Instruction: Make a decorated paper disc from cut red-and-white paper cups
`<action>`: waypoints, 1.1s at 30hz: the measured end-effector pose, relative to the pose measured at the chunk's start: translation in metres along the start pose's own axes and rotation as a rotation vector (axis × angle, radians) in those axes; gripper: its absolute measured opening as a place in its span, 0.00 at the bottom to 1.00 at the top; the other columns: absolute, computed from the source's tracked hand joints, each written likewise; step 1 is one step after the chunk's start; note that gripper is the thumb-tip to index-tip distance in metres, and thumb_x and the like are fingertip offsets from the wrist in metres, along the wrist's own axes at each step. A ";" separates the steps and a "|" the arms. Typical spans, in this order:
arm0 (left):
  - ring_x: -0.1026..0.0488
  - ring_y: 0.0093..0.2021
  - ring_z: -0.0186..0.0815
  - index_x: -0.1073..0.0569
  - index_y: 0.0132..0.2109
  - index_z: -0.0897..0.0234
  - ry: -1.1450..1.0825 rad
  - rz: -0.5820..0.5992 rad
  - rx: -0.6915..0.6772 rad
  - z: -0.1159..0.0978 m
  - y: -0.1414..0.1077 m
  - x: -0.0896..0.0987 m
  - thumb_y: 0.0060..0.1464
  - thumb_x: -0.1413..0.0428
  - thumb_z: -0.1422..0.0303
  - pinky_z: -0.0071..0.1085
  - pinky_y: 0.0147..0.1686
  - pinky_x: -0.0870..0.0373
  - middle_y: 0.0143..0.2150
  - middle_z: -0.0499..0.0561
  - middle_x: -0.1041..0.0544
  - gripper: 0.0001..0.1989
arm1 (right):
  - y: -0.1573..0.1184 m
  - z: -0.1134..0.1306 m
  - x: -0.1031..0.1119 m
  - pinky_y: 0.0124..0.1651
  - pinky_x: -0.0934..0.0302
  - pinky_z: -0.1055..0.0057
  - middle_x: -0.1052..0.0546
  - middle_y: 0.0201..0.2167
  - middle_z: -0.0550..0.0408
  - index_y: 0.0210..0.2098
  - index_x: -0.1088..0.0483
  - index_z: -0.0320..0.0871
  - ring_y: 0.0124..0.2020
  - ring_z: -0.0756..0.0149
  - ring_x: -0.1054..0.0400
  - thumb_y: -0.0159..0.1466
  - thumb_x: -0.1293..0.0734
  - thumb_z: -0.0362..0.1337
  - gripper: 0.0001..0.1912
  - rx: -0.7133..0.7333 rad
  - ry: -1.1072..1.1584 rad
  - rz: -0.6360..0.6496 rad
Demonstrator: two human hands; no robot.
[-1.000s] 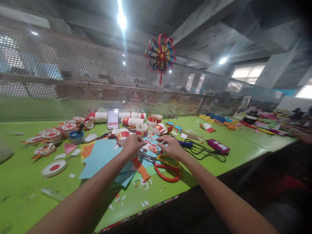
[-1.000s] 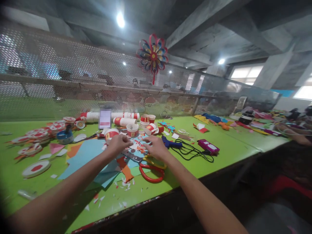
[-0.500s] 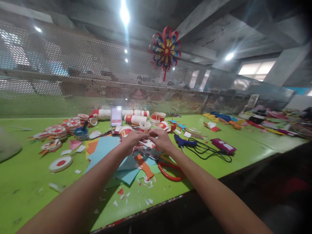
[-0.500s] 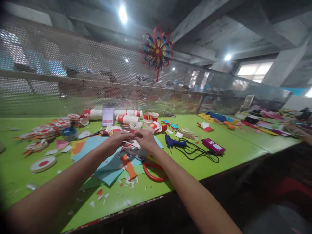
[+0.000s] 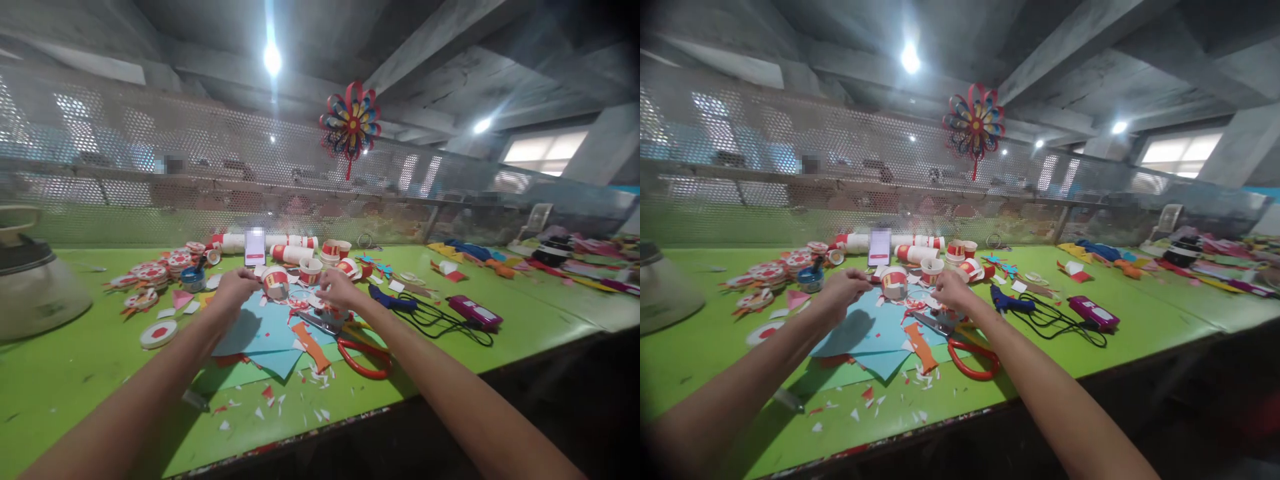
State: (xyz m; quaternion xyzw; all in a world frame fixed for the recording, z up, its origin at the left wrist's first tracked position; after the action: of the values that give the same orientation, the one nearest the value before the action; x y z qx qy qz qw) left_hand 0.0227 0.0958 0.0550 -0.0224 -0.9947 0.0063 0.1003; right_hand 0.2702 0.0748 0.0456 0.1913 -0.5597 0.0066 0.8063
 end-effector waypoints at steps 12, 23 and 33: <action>0.27 0.45 0.40 0.27 0.46 0.67 0.358 0.016 -0.063 0.024 -0.008 0.048 0.58 0.44 0.67 0.42 0.45 0.29 0.48 0.54 0.25 0.11 | 0.078 0.062 -0.015 0.47 0.33 0.57 0.28 0.49 0.49 0.51 0.32 0.40 0.46 0.59 0.30 0.66 0.36 0.40 0.15 -0.002 0.029 0.037; 0.25 0.47 0.53 0.25 0.47 0.67 0.753 -0.066 -0.209 0.046 -0.012 0.062 0.44 0.47 0.64 0.41 0.45 0.31 0.50 0.64 0.24 0.22 | 0.060 0.037 0.017 0.39 0.31 0.64 0.25 0.42 0.52 0.47 0.31 0.38 0.38 0.65 0.28 0.67 0.36 0.40 0.13 -0.024 0.224 -0.076; 0.28 0.51 0.52 0.29 0.51 0.69 0.894 -0.056 -0.240 0.051 -0.017 0.060 0.48 0.52 0.63 0.42 0.49 0.35 0.54 0.67 0.27 0.24 | 0.078 -0.015 0.026 0.46 0.33 0.58 0.28 0.49 0.50 0.50 0.32 0.40 0.45 0.60 0.30 0.67 0.36 0.39 0.14 -0.096 0.001 -0.155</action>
State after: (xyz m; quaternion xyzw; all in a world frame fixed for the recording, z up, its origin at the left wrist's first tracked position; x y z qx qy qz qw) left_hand -0.0473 0.0813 0.0172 -0.0075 -0.8478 -0.1218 0.5161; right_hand 0.2755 0.1466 0.0879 0.1951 -0.5425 -0.0826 0.8129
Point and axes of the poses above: each hand's wrist, its own y-axis towards the middle knuckle, its own x-axis out of the back of the hand, z = x × y, the point moved 1 cm from there along y, towards the middle knuckle
